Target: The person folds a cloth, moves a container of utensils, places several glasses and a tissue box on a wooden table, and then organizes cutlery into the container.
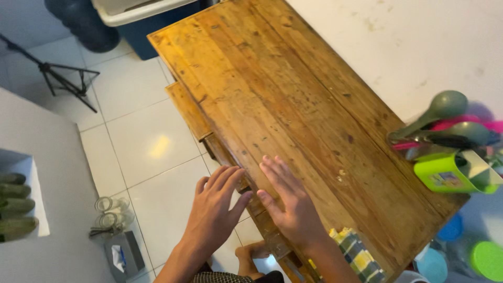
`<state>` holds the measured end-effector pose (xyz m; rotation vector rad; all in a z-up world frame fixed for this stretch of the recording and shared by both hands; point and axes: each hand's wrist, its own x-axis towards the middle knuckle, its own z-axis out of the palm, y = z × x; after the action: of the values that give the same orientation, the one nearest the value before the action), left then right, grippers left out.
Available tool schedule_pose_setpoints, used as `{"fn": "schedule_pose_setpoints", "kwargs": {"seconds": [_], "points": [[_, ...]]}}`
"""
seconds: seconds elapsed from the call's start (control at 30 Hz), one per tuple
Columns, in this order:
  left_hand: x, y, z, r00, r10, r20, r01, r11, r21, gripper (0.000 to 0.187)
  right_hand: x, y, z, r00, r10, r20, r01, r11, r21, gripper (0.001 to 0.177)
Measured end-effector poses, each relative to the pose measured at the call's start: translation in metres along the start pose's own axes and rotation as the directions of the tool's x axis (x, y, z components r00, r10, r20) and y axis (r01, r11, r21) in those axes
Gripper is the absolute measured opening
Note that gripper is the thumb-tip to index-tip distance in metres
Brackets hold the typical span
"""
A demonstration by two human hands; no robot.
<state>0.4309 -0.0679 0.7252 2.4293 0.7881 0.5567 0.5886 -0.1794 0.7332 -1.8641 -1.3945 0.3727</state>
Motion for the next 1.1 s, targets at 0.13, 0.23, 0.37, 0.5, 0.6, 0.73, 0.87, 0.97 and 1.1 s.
{"fn": "schedule_pose_setpoints", "kwargs": {"seconds": [0.13,0.23,0.37,0.5,0.6,0.73,0.87,0.97,1.1], "points": [[-0.056,-0.058,-0.039,0.973,-0.186,-0.137,0.191,0.981,0.026,0.047,0.009,-0.049,0.066,0.983,-0.090,0.158,0.081,0.995,0.061,0.050],[-0.104,-0.098,-0.064,0.950,-0.246,-0.193,0.259,0.965,0.045,0.045,0.011,-0.087,0.123,0.953,-0.141,0.269,0.117,0.988,0.104,0.049],[-0.170,-0.159,-0.104,0.915,-0.358,-0.187,0.368,0.930,0.019,0.043,0.010,-0.143,0.213,0.921,-0.200,0.335,0.148,0.973,0.176,0.049],[-0.242,-0.215,-0.126,0.828,-0.519,-0.212,0.528,0.849,-0.019,0.043,0.004,-0.188,0.306,0.854,-0.200,0.481,0.098,0.969,0.228,0.049],[-0.295,-0.249,-0.133,0.722,-0.659,-0.212,0.664,0.745,-0.057,0.045,-0.003,-0.212,0.368,0.777,-0.267,0.570,0.127,0.953,0.275,0.049],[-0.345,-0.300,-0.120,0.499,-0.821,-0.275,0.813,0.554,-0.179,0.046,-0.002,-0.214,0.441,0.663,-0.279,0.695,0.140,0.958,0.250,0.053],[-0.376,-0.373,-0.087,0.362,-0.876,-0.319,0.878,0.435,-0.200,0.046,0.006,-0.188,0.519,0.608,-0.266,0.748,0.134,0.963,0.233,0.061],[-0.385,-0.426,-0.049,0.283,-0.931,-0.232,0.903,0.340,-0.264,0.053,0.012,-0.151,0.591,0.588,-0.220,0.778,0.117,0.975,0.188,0.068],[-0.394,-0.524,0.005,0.230,-0.940,-0.253,0.926,0.291,-0.242,0.059,0.025,-0.085,0.703,0.562,-0.238,0.792,0.146,0.971,0.189,0.075]]}}
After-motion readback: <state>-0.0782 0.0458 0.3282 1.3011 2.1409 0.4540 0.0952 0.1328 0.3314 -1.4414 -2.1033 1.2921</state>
